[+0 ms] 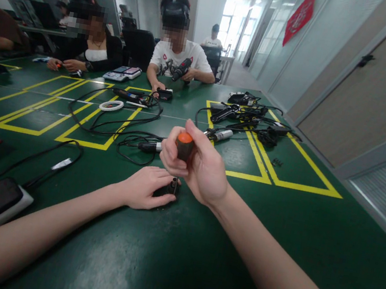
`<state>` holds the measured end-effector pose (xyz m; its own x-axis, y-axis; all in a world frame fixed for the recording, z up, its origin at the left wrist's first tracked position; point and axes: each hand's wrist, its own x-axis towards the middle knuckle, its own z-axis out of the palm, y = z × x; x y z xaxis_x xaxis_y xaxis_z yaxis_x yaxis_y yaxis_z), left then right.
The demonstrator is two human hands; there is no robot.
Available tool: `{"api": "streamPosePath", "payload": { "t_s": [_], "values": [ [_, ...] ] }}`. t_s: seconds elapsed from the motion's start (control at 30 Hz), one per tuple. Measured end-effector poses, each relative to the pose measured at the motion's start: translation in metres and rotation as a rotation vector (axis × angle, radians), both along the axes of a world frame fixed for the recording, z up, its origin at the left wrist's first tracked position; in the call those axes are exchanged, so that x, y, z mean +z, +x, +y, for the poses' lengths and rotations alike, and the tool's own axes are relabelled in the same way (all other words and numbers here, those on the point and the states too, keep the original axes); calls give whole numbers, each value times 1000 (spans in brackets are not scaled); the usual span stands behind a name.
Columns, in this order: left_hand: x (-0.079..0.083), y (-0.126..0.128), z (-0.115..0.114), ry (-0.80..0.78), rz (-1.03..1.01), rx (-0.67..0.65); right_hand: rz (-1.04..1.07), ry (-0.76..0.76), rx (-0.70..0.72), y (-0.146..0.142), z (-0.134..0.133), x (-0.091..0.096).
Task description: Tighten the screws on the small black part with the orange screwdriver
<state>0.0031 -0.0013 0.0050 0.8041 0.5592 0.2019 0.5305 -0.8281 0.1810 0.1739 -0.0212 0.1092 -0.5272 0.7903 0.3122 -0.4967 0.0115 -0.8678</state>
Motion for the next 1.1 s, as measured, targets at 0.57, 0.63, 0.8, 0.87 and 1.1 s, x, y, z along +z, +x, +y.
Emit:
{"api": "streamPosePath", "payload": {
  "t_s": [0.57,0.63,0.8,0.87,1.1],
  "values": [
    [2,0,-1,-10,1,3,12,14,39,2,1,-3],
    [2,0,-1,-11,7,2,28,6,56,3,0,-4],
    [2,0,-1,-22,1,2,51,40,43,3,-3,-4],
    [1,0,0,-31,-9,-1,31,56,41,3,-2,-3],
    [2,0,-1,-21,-9,-7,20,39,61,4,0,0]
  ]
}}
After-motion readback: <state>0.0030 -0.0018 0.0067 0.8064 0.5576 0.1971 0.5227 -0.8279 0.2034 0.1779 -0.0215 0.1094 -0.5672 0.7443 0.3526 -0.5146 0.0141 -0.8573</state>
